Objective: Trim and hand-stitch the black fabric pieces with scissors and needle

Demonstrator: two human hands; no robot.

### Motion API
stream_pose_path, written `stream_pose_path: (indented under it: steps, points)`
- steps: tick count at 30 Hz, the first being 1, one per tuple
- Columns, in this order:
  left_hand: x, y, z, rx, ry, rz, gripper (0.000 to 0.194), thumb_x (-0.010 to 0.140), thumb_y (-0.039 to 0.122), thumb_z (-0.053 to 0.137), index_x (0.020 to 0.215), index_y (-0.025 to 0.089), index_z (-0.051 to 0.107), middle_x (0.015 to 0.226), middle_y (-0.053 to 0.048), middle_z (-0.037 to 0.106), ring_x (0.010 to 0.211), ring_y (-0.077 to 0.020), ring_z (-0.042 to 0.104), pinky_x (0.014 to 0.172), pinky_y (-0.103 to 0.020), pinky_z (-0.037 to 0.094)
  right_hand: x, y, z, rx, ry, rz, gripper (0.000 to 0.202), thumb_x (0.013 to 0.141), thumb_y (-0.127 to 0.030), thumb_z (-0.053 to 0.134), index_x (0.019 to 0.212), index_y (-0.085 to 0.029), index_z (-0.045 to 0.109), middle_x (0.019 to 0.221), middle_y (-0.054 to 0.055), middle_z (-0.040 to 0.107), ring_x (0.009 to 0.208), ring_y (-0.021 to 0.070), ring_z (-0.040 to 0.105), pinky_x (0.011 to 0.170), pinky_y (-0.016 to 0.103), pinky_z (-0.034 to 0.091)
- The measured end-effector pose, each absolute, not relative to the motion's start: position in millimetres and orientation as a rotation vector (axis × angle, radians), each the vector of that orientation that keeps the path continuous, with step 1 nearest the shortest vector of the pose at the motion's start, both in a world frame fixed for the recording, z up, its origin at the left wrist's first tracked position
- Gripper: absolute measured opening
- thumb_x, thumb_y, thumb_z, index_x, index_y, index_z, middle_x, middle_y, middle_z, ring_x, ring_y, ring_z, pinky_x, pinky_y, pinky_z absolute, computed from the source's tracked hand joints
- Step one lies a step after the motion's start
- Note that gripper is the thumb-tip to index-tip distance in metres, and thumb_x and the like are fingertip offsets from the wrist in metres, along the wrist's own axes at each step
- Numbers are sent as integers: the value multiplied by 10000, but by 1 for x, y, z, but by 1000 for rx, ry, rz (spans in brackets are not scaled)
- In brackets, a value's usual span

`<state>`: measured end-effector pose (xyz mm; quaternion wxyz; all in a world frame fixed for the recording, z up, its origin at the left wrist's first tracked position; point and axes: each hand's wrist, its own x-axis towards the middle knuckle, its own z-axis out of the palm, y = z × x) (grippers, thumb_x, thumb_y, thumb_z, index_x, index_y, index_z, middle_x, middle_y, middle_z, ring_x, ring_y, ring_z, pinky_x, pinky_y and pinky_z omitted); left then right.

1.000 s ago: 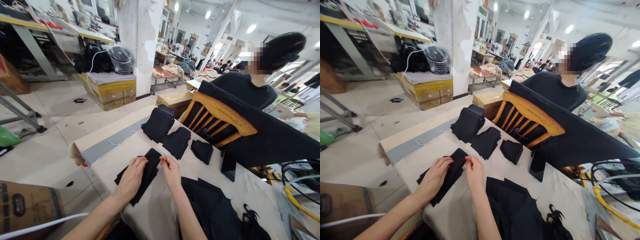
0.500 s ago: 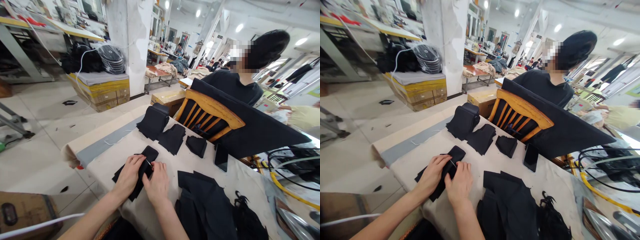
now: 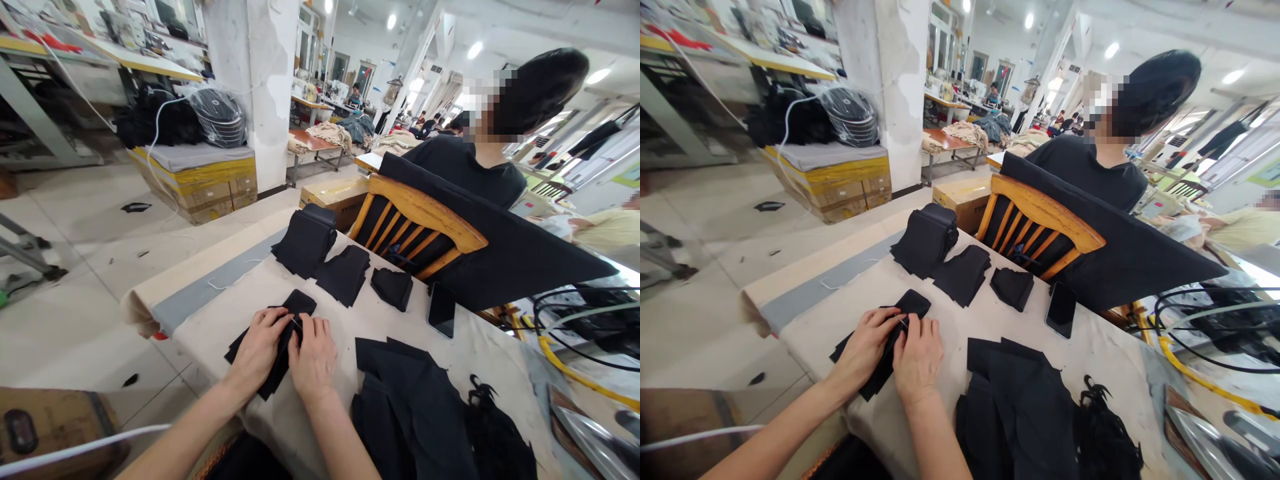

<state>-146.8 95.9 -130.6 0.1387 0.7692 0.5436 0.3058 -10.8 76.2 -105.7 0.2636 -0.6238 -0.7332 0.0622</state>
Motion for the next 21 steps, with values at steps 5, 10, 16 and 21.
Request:
stream_pose_path:
  steps: [5,10,16,21]
  points:
    - [-148,96,-133,2236,1568,877,376,879,96,432,1167,206,647,1235,-98,612,1113,-275,509,942,-456,488,-10,80,-105,-1653,-2054,144,408,768,-140,573,1171,-209,564,955,76,591,919,264,511,727,358,451]
    - [-148,97,-134,2247,1554,873,419,854,59,432,1184,215,638,1223,-92,617,1118,-269,513,951,-454,484,-9,83,-108,-1676,-2044,96,255,793,-174,571,1044,-204,602,914,79,582,894,266,505,703,361,440]
    - [-145,96,-129,2261,1565,861,372,886,99,428,1171,202,644,1201,-99,614,1105,-270,504,950,-443,486,-11,84,-109,-1684,-2020,76,259,815,-146,521,1062,-181,586,932,84,595,905,258,511,723,357,440]
    - [-144,95,-128,2283,1580,842,388,884,85,427,1195,206,626,1213,-95,601,1107,-268,493,945,-435,488,-11,84,-109,-1702,-2008,68,186,823,-192,543,1002,-177,592,917,85,603,896,263,518,710,356,437]
